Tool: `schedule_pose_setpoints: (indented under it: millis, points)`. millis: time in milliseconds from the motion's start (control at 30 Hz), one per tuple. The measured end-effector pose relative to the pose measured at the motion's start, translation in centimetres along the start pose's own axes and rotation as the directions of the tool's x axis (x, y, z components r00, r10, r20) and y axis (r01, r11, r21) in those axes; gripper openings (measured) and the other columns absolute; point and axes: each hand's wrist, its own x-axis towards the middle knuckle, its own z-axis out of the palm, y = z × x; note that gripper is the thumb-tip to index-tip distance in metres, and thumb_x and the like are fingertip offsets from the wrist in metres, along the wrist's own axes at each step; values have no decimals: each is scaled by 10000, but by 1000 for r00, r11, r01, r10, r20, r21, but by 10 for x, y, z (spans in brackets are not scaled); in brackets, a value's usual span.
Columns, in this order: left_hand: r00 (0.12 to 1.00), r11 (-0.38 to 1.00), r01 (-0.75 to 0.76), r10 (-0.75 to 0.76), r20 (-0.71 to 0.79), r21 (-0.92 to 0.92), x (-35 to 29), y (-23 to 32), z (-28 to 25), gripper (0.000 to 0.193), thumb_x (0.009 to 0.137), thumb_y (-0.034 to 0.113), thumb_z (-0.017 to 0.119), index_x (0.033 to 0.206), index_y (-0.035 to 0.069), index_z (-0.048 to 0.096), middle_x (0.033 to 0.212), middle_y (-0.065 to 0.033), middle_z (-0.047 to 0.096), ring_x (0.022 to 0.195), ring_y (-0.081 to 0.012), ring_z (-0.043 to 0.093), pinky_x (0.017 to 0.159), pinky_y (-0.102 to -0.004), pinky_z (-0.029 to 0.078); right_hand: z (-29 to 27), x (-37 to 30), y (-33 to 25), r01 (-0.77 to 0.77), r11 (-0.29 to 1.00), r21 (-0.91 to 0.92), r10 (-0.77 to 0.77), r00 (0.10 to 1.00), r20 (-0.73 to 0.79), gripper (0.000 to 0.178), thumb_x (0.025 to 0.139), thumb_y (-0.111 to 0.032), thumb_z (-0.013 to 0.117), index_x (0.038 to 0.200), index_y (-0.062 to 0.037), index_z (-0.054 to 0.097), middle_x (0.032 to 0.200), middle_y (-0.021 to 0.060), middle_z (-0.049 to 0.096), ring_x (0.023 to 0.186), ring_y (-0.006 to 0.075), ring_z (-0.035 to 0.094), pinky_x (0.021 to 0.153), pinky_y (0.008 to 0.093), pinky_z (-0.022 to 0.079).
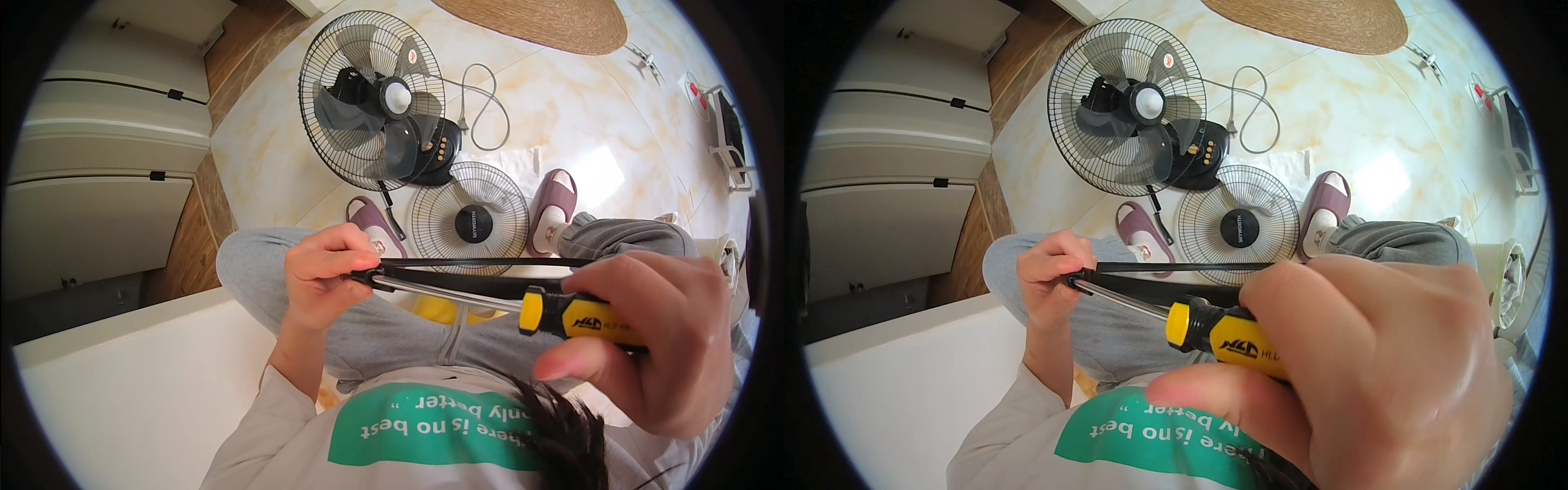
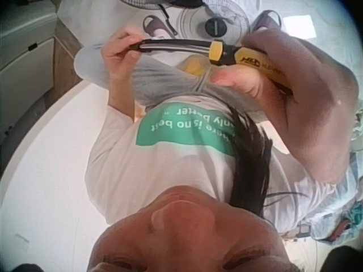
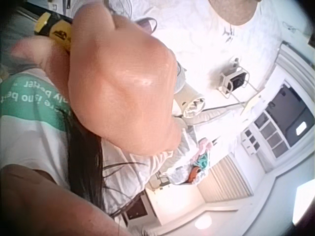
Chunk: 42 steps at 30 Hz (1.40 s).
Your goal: The person assembles a black table fan on the floor. They attach the rear cage, insert the power cord through the neck, and secure the front cage, then adjust the fan head.
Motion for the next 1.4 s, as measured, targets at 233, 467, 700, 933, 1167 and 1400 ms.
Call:
schedule_pose_setpoints:
  millis: [233, 467, 700, 933, 1167, 1400]
  points:
    - [1000, 996, -12, 10, 23, 87, 2, 2, -2, 350, 877, 251, 732, 1167, 63, 674, 830, -81, 545, 646, -141, 470, 547, -250, 352, 11, -1, 4, 62, 998, -19, -63, 995, -79, 412, 658, -295, 817, 889, -9, 631, 736, 103, 521, 570, 229, 518, 524, 325, 414]
    - [999, 999, -17, 19, -34, 48, 3, 2, -1, 330, 806, 110, 770, 1116, 21, 702, 864, -118, 630, 720, -166, 562, 596, -256, 412, 12, 1, -4, 24, 996, 85, -14, 993, -116, 373, 688, -75, 798, 1012, 0, 629, 950, 164, 496, 726, 230, 554, 593, 319, 464]
    - [999, 991, -39, 42, -23, 124, 4, 2, -2, 335, 776, 86, 794, 1087, 1, 706, 866, -113, 634, 721, -150, 564, 583, -235, 409, 17, 3, 5, 84, 996, 31, -82, 994, -69, 395, 686, 47, 750, 1044, 37, 583, 971, 179, 547, 802, 314, 592, 661, 366, 505]
    - [998, 992, -22, 29, -56, 123, 3, 3, 0, 326, 766, 66, 798, 1070, -10, 706, 872, -116, 635, 704, -141, 557, 571, -224, 404, 20, 0, 8, 83, 975, 208, -73, 996, -55, 403, 677, 39, 746, 1057, 26, 614, 878, 143, 566, 726, 281, 600, 613, 345, 502]
    - [1000, 979, -14, 19, -22, 204, 7, 7, 2, 308, 736, -23, 762, 1039, -20, 706, 874, -108, 637, 676, -113, 549, 531, -205, 385, 20, 1, 19, 97, 970, 224, -68, 989, -135, 389, 733, 145, 620, 1101, 18, 632, 992, 178, 536, 823, 272, 598, 679, 329, 507]
    - [999, 966, -18, 29, -36, 259, 13, 9, 14, 300, 707, -38, 769, 1001, -10, 716, 848, -77, 640, 597, -58, 505, 472, -174, 343, 27, 1, 27, -68, 998, -4, 68, 997, 24, 280, 754, -2, 713, 1022, 11, 632, 799, 155, 582, 693, 294, 593, 637, 350, 497]
